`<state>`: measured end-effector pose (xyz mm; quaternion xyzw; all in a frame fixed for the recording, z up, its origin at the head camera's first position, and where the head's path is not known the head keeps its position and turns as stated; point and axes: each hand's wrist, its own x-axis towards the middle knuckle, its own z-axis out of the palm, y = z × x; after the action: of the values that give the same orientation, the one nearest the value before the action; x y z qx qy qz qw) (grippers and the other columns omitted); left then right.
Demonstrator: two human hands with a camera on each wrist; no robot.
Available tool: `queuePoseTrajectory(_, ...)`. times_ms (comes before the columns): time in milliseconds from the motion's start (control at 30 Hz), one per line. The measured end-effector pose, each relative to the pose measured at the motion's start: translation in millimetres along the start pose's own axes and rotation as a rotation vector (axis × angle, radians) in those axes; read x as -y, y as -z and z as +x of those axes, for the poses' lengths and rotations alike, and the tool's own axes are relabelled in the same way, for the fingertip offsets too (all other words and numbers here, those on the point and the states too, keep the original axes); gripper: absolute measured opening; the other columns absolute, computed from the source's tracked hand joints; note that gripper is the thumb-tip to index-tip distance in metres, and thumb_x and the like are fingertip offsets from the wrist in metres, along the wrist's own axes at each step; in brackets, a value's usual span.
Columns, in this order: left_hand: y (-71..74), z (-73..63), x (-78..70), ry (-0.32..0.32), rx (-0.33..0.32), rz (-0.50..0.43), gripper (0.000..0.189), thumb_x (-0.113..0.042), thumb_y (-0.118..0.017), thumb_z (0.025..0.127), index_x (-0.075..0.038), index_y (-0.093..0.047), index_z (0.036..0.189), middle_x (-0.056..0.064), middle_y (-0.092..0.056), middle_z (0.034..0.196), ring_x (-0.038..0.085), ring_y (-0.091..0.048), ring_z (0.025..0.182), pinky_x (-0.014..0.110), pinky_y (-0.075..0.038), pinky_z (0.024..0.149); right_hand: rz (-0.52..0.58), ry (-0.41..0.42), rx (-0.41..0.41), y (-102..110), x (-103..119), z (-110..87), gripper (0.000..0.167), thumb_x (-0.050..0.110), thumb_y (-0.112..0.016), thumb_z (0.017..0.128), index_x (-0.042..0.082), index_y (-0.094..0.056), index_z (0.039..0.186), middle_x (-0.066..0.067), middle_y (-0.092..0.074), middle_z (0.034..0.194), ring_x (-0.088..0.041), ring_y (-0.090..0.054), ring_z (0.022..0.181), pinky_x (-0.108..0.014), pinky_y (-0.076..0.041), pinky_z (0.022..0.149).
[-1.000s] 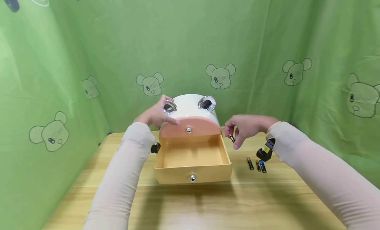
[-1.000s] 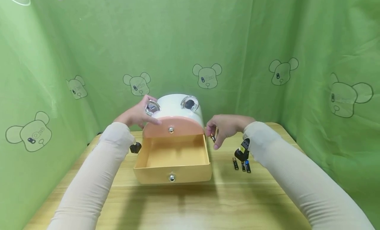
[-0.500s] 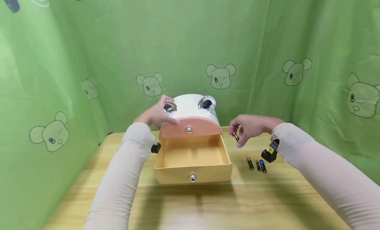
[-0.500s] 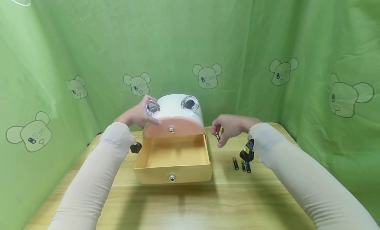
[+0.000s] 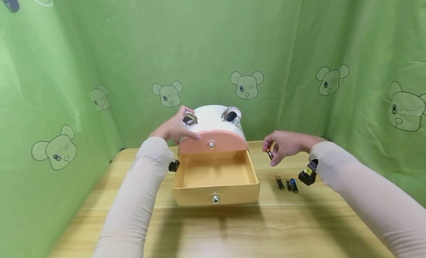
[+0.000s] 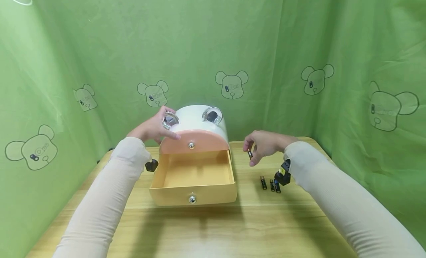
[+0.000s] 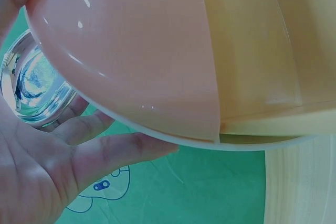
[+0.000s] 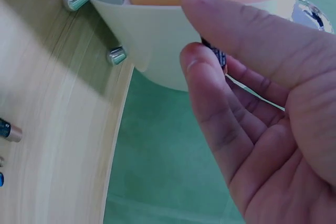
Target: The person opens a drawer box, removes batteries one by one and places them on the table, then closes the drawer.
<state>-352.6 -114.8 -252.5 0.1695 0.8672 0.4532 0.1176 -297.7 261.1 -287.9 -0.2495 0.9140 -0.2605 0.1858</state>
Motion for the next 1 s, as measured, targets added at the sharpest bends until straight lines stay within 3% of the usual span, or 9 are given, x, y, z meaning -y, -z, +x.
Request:
queuePoseTrajectory(300, 3.9, -5.0, -1.8, 0.004, -0.007, 0.047, 0.099, -0.017, -0.091, 0.064, -0.029, -0.026, 0.137, 0.015, -0.038, 0.136, 0.037, -0.050, 0.112, 0.045, -0.059, 0.061, 0.006, -0.002, -0.044, -5, -11, -0.4, 0.052, 0.011, -0.086, 0.069, -0.001, -0.058, 0.112, -0.011, -0.057, 0.104, -0.019, -0.059, 0.078, -0.032, -0.055, 0.067)
queuePoseTrajectory(1000, 0.7, -0.8, -0.2, -0.016, 0.006, 0.025, 0.098, -0.014, -0.091, 0.064, -0.027, -0.026, 0.136, 0.017, -0.038, 0.135, 0.039, -0.048, 0.113, 0.047, -0.059, 0.061, 0.041, -0.046, -0.070, -11, -38, -15.5, 0.052, 0.008, -0.085, 0.071, -0.004, -0.055, 0.112, -0.012, -0.056, 0.101, -0.019, -0.058, 0.080, -0.031, -0.055, 0.067)
